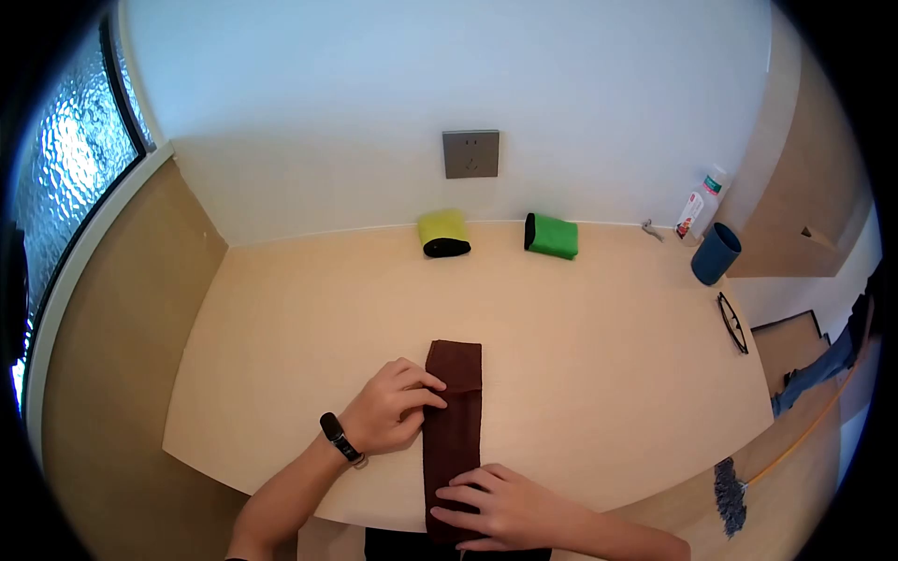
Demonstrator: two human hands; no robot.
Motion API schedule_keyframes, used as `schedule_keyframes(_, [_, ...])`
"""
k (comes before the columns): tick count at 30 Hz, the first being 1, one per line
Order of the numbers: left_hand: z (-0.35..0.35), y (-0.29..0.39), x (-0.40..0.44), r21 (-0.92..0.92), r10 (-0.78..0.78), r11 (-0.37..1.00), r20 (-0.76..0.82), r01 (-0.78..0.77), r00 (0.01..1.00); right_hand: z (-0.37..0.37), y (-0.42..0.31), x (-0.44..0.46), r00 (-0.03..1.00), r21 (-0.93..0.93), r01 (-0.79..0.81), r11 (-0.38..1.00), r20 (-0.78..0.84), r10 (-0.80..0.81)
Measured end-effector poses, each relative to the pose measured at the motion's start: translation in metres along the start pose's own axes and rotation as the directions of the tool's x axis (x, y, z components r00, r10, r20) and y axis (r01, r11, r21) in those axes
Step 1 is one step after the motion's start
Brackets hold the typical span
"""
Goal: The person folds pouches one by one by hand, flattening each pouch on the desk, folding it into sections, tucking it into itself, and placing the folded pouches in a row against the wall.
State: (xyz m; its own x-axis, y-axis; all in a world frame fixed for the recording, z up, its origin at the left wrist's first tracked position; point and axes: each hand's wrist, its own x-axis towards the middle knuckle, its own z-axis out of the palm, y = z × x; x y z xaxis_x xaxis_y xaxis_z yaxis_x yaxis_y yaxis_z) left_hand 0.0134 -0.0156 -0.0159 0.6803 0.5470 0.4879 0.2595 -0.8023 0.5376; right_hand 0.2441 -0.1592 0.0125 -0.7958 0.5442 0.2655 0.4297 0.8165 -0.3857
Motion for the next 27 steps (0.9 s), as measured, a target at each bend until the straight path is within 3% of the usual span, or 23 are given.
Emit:
schedule_keyframes(1, [0.001, 0.000, 0.000, 0.005, 0.011, 1.000, 0.000, -0.011, 1.000, 0.002, -0.005, -0.004, 1.000, 0.002, 0.000, 1.000, 0.004, 0.000])
schedule_keyframes(3, [0.002, 0.002, 0.000, 0.007, 0.007, 1.000, 0.000, -0.007, 1.000, 0.004, -0.013, -0.011, 0.999, -0.301, 0.046, 0.953, -0.004, -0.050])
schedule_keyframes(8, [0.004, 0.004, 0.001, 0.028, 0.028, 0.999, 0.024, -0.028, 0.999, 0.014, -0.010, -0.018, 0.990, -0.238, 0.046, 0.970, -0.120, -0.077])
schedule_keyframes(10, [0.006, 0.005, 0.001, 0.023, 0.020, 1.000, 0.019, -0.020, 1.000, 0.020, 0.000, -0.016, 0.973, 0.069, 0.005, 0.998, -0.229, 0.011])
schedule_keyframes(11, [0.007, 0.005, 0.001, 0.025, 0.027, 0.999, 0.020, -0.027, 0.999, 0.015, 0.001, -0.012, 0.973, 0.063, 0.004, 0.998, -0.233, 0.011])
schedule_keyframes(14, [0.005, 0.005, 0.000, 0.005, 0.012, 1.000, 0.014, -0.012, 1.000, -0.009, 0.010, 0.017, 0.898, 0.473, -0.321, 0.821, -0.125, 0.423])
schedule_keyframes(15, [0.005, 0.005, 0.000, -0.044, 0.001, 0.999, 0.020, 0.000, 1.000, -0.010, 0.016, 0.027, 0.859, 0.540, -0.289, 0.790, -0.217, 0.463])
schedule_keyframes(18, [0.002, 0.008, -0.002, -0.175, -0.047, 0.983, 0.044, 0.054, 0.998, -0.011, 0.039, 0.042, 0.825, 0.586, -0.256, 0.769, -0.283, 0.490])
schedule_keyframes(20, [0.000, 0.005, -0.005, -0.317, -0.091, 0.941, 0.099, 0.118, 0.991, -0.001, 0.048, 0.044, 0.726, 0.846, -0.172, 0.505, -0.238, 0.645])
schedule_keyframes(21, [-0.003, 0.008, -0.003, -0.315, -0.097, 0.941, 0.099, 0.123, 0.990, 0.001, 0.049, 0.044, 0.729, 0.848, -0.170, 0.502, -0.235, 0.643])
schedule_keyframes(23, [-0.006, 0.019, -0.001, -0.407, -0.247, 0.859, 0.199, 0.310, 0.948, 0.004, 0.049, 0.037, 0.713, 0.854, -0.173, 0.491, -0.235, 0.660])
schedule_keyframes(27, [0.001, 0.023, 0.001, -0.475, -0.253, 0.809, 0.249, 0.346, 0.935, -0.001, 0.048, 0.032, 0.719, 0.823, -0.224, 0.521, -0.222, 0.658])
